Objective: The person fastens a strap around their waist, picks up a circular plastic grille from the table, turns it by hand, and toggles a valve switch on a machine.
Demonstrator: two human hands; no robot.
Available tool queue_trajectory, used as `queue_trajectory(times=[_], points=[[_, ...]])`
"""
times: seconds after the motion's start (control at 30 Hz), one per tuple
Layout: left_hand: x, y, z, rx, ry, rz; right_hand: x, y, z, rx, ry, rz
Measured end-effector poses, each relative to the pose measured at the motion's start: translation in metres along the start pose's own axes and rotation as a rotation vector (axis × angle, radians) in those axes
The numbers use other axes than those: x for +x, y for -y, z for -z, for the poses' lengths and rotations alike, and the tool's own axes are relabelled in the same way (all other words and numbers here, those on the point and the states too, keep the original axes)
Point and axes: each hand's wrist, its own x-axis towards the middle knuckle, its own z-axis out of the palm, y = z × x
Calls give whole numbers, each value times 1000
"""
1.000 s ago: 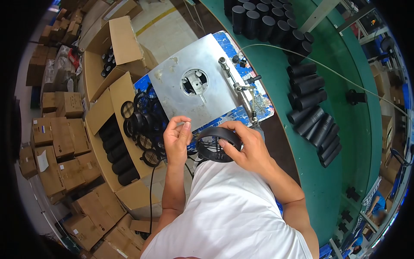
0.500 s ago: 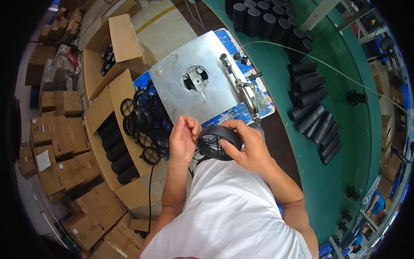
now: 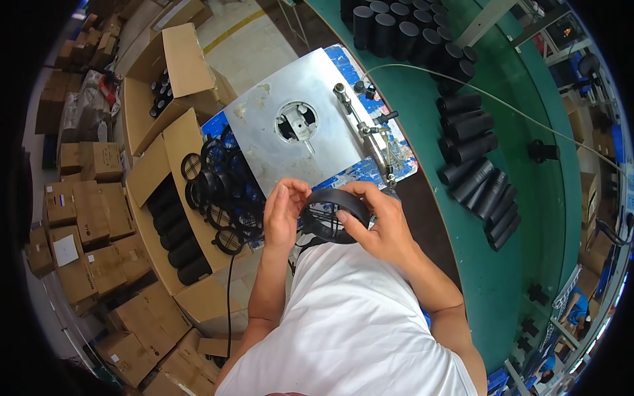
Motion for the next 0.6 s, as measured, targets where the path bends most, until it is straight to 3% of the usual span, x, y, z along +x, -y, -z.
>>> queue_trajectory(times=[0.33, 0.6], points=[[-3, 6, 5, 98, 99, 0, 7, -6, 2, 439, -103, -97], [3, 1, -11, 109, 285, 23, 11, -11, 5, 557, -54, -159]])
